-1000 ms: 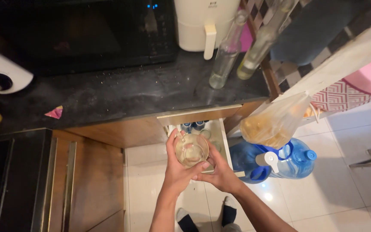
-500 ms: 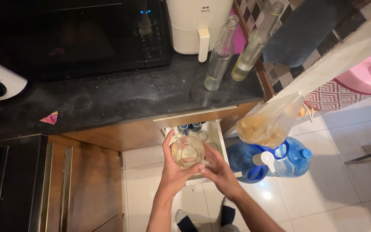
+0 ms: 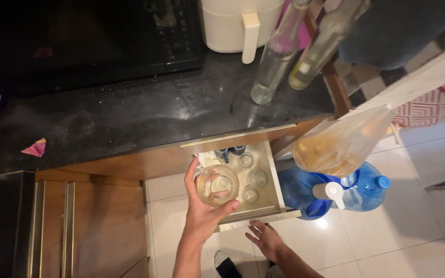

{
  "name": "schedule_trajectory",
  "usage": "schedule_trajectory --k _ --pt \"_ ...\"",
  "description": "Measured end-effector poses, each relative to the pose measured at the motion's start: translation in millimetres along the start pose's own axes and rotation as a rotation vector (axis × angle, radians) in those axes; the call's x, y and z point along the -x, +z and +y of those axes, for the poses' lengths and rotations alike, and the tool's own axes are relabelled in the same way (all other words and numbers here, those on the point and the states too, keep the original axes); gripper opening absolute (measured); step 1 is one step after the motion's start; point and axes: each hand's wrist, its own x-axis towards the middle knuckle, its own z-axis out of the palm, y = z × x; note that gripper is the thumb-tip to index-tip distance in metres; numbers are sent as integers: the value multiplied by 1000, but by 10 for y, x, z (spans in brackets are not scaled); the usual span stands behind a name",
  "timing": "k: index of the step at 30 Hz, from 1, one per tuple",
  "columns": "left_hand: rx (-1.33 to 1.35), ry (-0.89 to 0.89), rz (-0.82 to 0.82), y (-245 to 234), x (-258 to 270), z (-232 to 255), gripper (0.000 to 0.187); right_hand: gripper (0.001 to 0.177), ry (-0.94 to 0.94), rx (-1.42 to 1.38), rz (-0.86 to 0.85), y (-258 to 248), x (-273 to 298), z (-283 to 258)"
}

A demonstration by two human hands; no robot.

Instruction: Serving rice and a side dish onto a plate and pouring a glass of water.

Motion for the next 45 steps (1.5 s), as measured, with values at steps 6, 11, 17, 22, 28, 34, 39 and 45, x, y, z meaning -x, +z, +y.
schedule_trajectory --k 6,11,17,22,28,34,39,45 --pt "35 26 -23 -53 -96 -111 126 39 -35 -91 -103 119 1 -157" --pt "106 -81 -2 -72 -193 -88 128 18 -96 -158 -190 36 -387 -217" --pt "111 -18 -15 -173 -270 -220 128 11 -161 -203 -270 237 -953 -521" --pt "85 -60 16 -253 -344 -247 129 36 -195 -185 -273 615 -1121 -910" --pt "47 -83 45 -366 -472 -291 130 76 -212 -151 -342 1086 -1199 -1412" --pt "30 -110 87 -450 -525 -271 130 83 -198 -68 -372 1264 -1434 -1700" --pt "28 -104 92 -501 -527 -321 130 81 -189 0 -303 1410 -1538 -1811" --pt "9 -99 121 -542 -482 -348 130 89 -225 63 -313 1351 -1668 -1826"
